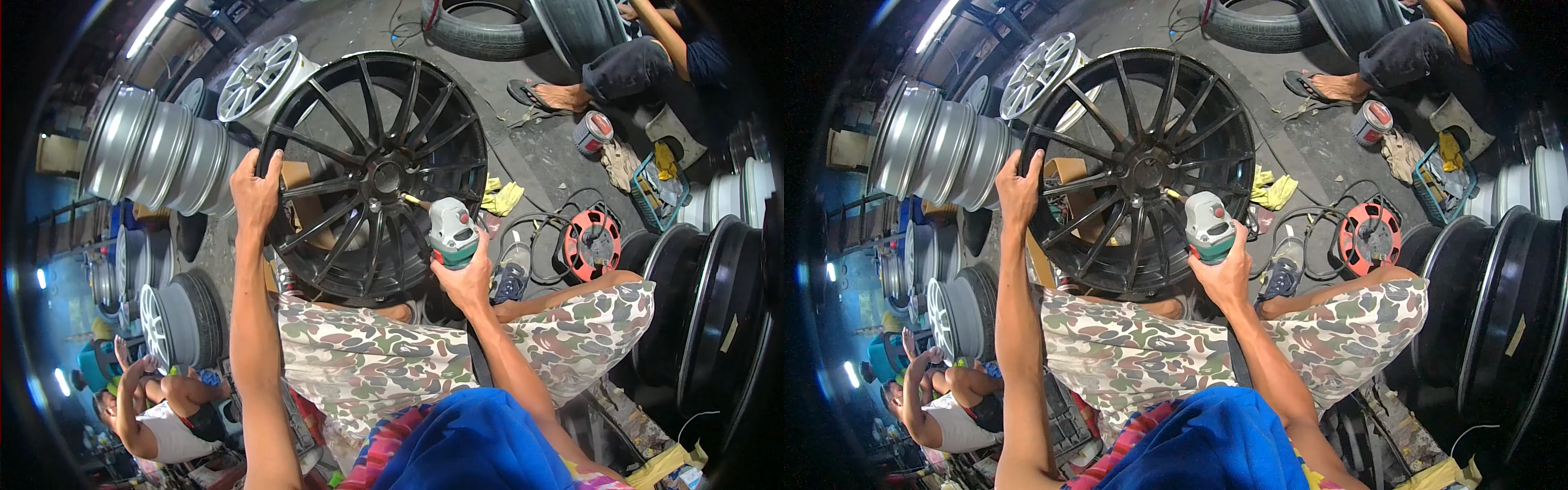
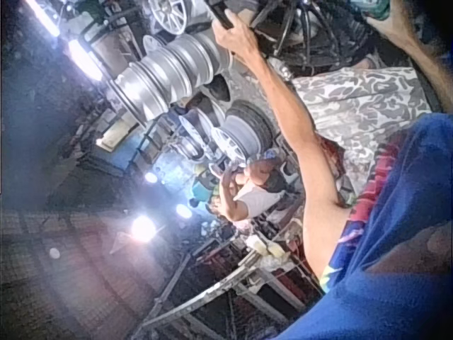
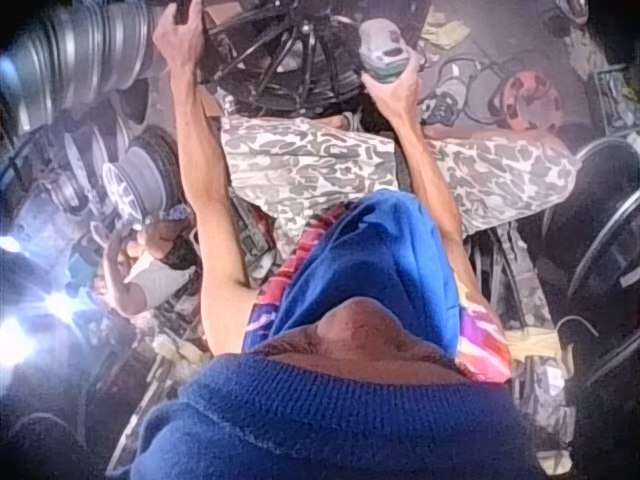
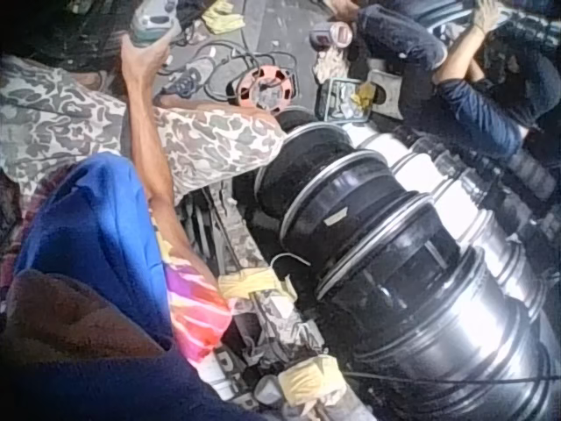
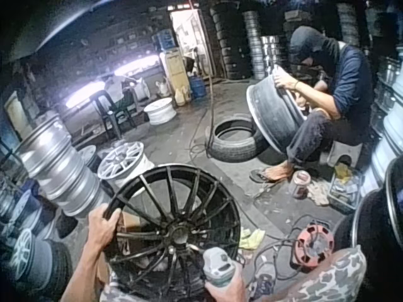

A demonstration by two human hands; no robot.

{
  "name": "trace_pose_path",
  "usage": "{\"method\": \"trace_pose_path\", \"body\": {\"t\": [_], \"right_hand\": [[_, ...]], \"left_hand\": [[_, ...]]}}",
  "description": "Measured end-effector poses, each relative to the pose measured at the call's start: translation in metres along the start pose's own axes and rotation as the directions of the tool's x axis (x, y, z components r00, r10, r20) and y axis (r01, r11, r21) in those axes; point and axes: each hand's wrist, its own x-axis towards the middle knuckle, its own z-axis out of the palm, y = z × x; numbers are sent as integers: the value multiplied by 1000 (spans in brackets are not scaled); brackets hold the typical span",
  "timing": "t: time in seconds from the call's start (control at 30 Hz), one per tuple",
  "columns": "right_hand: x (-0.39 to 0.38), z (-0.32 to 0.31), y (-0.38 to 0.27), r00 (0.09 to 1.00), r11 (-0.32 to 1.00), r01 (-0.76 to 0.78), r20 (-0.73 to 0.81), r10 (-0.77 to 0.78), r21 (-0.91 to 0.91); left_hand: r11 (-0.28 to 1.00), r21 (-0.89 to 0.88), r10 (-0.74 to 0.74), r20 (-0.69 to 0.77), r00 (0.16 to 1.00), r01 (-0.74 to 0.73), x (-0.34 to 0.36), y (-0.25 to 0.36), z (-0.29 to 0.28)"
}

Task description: The person uses a power rotary tool to work on the center hub area of a black car rim held in their lap while sitting.

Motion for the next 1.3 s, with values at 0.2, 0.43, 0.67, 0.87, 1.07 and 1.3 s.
{"method": "trace_pose_path", "body": {"t": [0.2, 0.43, 0.67, 0.87, 1.07, 1.3], "right_hand": [[-4, -2, 0, 1000, 1000, -21, 9, 21, 14], [3, 1, -2, 1000, 1000, 9, 3, -9, -25], [0, -3, -3, 1000, 1000, -11, 1, 11, -28], [-1, -4, -3, 998, 998, -56, 7, 55, 19], [4, 0, -2, 1000, 1000, -25, 19, 25, -11], [-1, -5, -4, 1000, 999, -27, 0, 27, -22]], "left_hand": [[1000, 1, 0, -15, 1000, 0, 1, -1, 3], [997, -56, -50, -5, 999, 49, -1, -1, 3], [996, -79, -38, -10, 999, 37, 0, 3, 2], [999, -33, -23, -14, 1000, 23, 0, -2, 1], [998, -63, -23, -5, 1000, 23, 1, 7, 3], [999, -39, -13, -16, 1000, 12, -1, 2, 2]]}}
